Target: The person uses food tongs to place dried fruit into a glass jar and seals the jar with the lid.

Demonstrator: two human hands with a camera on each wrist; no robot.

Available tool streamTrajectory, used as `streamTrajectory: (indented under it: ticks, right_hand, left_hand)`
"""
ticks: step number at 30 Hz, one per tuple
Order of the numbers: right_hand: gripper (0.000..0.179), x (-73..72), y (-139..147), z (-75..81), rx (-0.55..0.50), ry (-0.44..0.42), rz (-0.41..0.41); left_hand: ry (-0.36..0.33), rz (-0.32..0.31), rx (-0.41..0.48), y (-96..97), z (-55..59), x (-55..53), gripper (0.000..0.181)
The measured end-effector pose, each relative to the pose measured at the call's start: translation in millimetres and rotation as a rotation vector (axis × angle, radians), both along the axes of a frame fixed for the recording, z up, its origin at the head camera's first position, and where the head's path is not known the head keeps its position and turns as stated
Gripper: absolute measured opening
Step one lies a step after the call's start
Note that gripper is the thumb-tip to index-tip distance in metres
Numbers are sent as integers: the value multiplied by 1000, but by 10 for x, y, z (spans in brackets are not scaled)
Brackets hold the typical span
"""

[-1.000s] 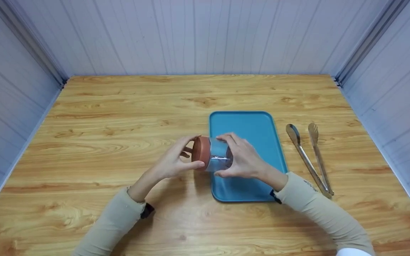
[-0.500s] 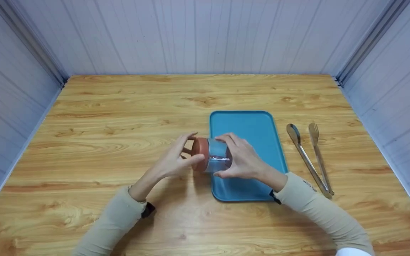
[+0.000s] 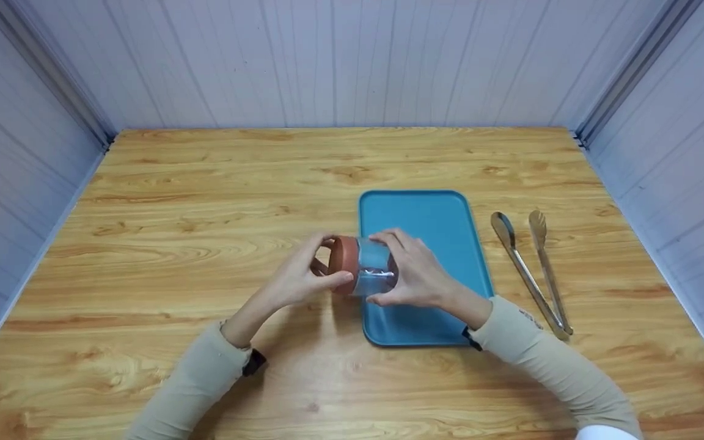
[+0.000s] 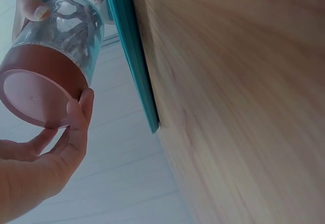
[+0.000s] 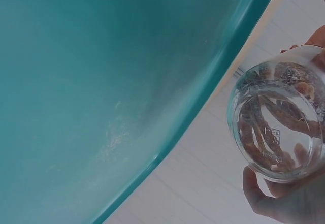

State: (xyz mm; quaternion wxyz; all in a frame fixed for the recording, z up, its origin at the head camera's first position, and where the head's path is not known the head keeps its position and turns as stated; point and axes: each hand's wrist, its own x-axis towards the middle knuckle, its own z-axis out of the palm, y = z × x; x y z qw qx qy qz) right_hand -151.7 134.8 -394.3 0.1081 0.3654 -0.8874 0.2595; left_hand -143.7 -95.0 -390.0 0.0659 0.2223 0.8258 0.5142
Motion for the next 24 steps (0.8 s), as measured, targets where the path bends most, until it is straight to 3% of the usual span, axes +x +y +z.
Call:
streamTrajectory:
  ticks: [13, 17, 24]
  right_hand:
    - [88, -4, -2, -5, -20, -11, 9]
    - [88, -5, -6, 5, -16, -23, 2]
    - [88, 6, -34, 11, 9, 18, -6]
  left_hand:
    - [168, -27, -54, -26, -5, 21, 73]
    - [149, -11, -58, -25, 0, 26, 72]
    - [49, 36, -77, -1, 21, 39, 65]
